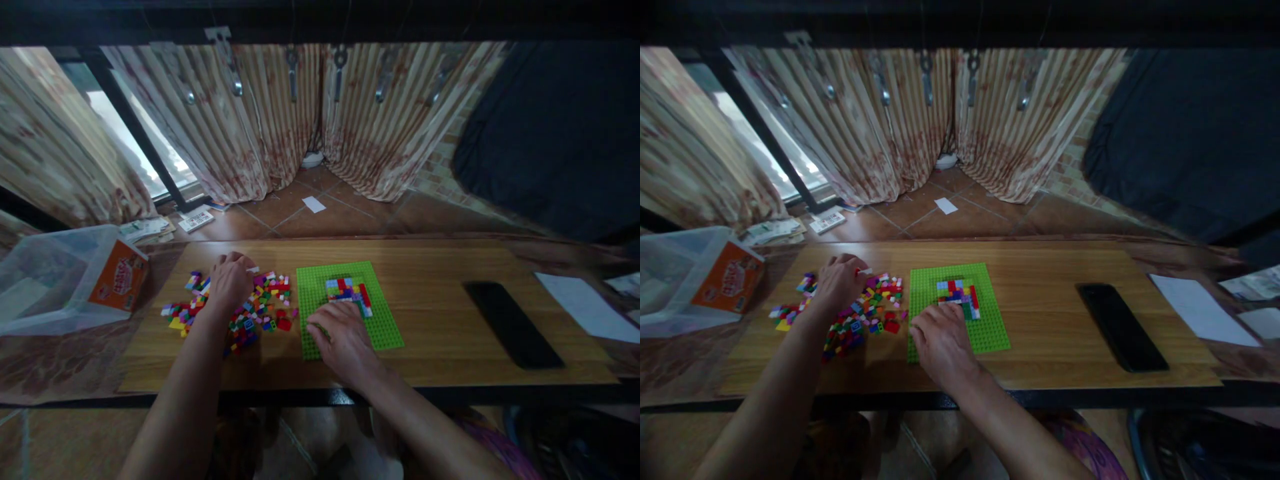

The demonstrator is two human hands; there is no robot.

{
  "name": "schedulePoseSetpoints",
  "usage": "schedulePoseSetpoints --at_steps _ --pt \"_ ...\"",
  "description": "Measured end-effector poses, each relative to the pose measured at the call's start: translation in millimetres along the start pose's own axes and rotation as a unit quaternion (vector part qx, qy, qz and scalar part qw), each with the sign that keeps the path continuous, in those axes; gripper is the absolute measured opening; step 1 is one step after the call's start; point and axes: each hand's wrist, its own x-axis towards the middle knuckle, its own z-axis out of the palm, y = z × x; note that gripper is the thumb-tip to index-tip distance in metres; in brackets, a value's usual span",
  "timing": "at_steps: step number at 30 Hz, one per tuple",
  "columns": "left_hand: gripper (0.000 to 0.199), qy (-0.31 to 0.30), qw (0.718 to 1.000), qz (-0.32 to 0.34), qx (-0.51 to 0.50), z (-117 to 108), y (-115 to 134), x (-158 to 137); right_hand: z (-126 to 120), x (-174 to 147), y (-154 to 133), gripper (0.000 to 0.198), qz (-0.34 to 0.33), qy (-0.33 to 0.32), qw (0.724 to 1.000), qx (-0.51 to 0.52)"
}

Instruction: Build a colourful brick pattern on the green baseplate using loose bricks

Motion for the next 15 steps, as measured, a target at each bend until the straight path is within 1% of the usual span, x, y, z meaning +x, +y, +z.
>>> schedulePoseSetpoints --at_steps 2,4,5,6,7,8,9,11,13,14,15 --pt "0.030 0.009 0.999 0.005 -0.038 -5 0 -1 -3 1 0 0.014 0.003 0.004 1.000 0.001" --pt "0.028 0.017 0.992 0.014 -0.124 -10 4 -4 -6 3 1 0.015 0.008 0.016 1.000 0.004" --pt "0.026 0.022 0.982 0.016 -0.185 -12 8 -7 -8 4 2 0.014 0.014 0.027 1.000 0.007" --pt "0.025 0.020 0.967 0.020 -0.255 -14 15 -11 -10 5 3 0.014 0.022 0.042 0.999 0.009" --pt "0.024 0.019 0.944 0.019 -0.329 -15 23 -15 -13 7 5 0.012 0.032 0.058 0.998 0.012" --pt "0.022 0.021 0.912 0.012 -0.410 -16 33 -20 -16 8 7 0.012 0.044 0.076 0.996 0.017" --pt "0.023 -0.005 0.872 0.005 -0.489 -16 45 -26 -19 10 9 0.012 0.055 0.091 0.994 0.023" --pt "0.028 -0.081 0.782 -0.031 -0.617 -17 68 -36 -25 13 14 0.020 0.073 0.112 0.990 0.044" --pt "0.032 -0.117 0.706 -0.076 -0.695 -16 89 -43 -31 15 18 0.034 0.082 0.118 0.987 0.068" --pt "0.034 -0.136 0.675 -0.093 -0.719 -16 96 -45 -34 15 20 0.041 0.082 0.118 0.987 0.077" --pt "0.034 -0.152 0.652 -0.104 -0.735 -16 102 -47 -36 16 22 0.046 0.080 0.116 0.987 0.081"
